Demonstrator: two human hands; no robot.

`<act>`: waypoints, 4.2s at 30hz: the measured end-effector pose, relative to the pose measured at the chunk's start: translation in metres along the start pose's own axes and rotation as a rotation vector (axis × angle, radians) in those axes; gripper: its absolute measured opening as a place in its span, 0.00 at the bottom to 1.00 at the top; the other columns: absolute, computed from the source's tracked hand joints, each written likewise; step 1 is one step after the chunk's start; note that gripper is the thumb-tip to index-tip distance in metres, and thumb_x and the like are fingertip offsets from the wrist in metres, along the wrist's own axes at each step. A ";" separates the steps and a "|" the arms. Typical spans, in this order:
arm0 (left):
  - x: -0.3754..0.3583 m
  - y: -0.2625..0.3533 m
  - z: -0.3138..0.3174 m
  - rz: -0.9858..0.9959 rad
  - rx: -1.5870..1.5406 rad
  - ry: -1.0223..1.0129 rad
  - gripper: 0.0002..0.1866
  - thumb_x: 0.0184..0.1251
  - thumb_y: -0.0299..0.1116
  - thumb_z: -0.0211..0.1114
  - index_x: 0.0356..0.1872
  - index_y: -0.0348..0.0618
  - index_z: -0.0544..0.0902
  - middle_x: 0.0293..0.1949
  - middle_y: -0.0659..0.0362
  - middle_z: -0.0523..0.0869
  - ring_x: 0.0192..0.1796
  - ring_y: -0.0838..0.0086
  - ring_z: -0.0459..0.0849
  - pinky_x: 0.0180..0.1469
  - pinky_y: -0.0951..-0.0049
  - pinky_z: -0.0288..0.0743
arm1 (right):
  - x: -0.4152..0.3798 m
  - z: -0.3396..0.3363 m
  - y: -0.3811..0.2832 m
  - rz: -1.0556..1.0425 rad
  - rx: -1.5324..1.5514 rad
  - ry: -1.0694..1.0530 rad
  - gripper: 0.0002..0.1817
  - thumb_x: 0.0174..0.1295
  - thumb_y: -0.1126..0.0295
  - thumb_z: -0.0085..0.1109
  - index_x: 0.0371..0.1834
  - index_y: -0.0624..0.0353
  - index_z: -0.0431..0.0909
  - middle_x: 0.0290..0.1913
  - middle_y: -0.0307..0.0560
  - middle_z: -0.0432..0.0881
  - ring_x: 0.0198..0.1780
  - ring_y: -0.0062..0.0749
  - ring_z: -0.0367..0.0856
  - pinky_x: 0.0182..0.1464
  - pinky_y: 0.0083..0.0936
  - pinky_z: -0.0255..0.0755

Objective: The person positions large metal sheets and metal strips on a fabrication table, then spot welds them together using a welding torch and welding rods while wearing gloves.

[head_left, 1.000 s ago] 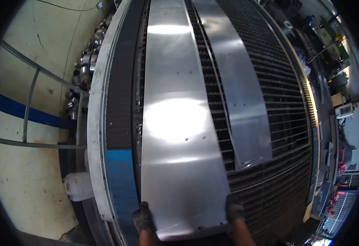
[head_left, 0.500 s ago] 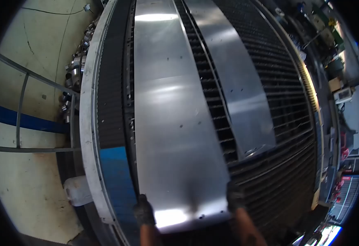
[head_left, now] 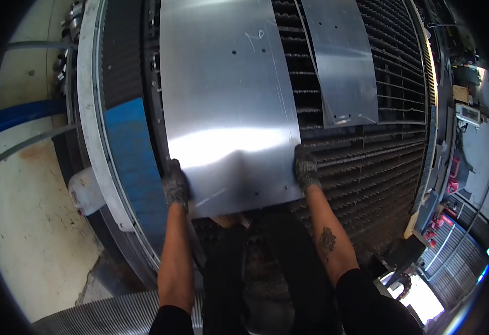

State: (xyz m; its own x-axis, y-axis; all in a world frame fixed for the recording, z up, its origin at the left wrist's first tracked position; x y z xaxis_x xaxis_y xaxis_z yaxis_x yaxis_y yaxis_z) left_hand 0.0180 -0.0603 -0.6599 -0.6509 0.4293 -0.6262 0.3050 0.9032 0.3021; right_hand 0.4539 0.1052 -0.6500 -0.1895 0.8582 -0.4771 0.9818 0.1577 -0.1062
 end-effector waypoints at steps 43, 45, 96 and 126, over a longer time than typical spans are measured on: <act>-0.184 0.296 -0.023 0.341 0.532 -0.437 0.22 0.76 0.49 0.59 0.48 0.37 0.85 0.48 0.47 0.88 0.52 0.58 0.86 0.59 0.62 0.75 | -0.216 -0.148 0.482 0.334 0.095 -0.689 0.20 0.69 0.60 0.46 0.54 0.52 0.84 0.61 0.49 0.83 0.64 0.46 0.80 0.66 0.39 0.73; -0.181 0.271 0.001 0.371 0.438 -0.440 0.15 0.75 0.44 0.60 0.40 0.42 0.86 0.39 0.50 0.88 0.45 0.60 0.86 0.50 0.60 0.76 | -0.198 -0.187 0.507 0.347 0.097 -0.721 0.18 0.67 0.64 0.47 0.53 0.50 0.85 0.61 0.47 0.83 0.62 0.46 0.81 0.65 0.41 0.74; -0.176 1.024 0.316 1.070 1.490 -0.876 0.19 0.73 0.43 0.64 0.49 0.35 0.86 0.44 0.51 0.91 0.44 0.68 0.88 0.52 0.68 0.79 | 0.033 -0.259 0.434 1.606 1.789 0.085 0.26 0.62 0.58 0.68 0.63 0.55 0.79 0.52 0.51 0.87 0.48 0.41 0.87 0.49 0.34 0.80; -0.230 0.998 0.709 1.793 1.072 -1.479 0.17 0.71 0.43 0.64 0.48 0.39 0.86 0.48 0.45 0.88 0.52 0.50 0.86 0.55 0.58 0.80 | 0.231 -0.124 0.757 1.778 0.718 0.479 0.16 0.59 0.55 0.65 0.41 0.56 0.82 0.40 0.63 0.86 0.48 0.59 0.84 0.50 0.49 0.77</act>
State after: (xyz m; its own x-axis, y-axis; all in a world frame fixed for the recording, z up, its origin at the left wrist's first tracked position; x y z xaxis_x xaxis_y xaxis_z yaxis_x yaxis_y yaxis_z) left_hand 0.9645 0.7461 -0.7241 0.9114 -0.2688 -0.3116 0.1156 -0.5595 0.8207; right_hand 1.1550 0.4834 -0.7322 0.9682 -0.1450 -0.2038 -0.1839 -0.9650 -0.1870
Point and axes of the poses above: each hand's wrist, its own x-axis towards the middle knuckle, its own z-axis out of the palm, y = z × x, the point moved 5 cm from there along x, towards the middle knuckle
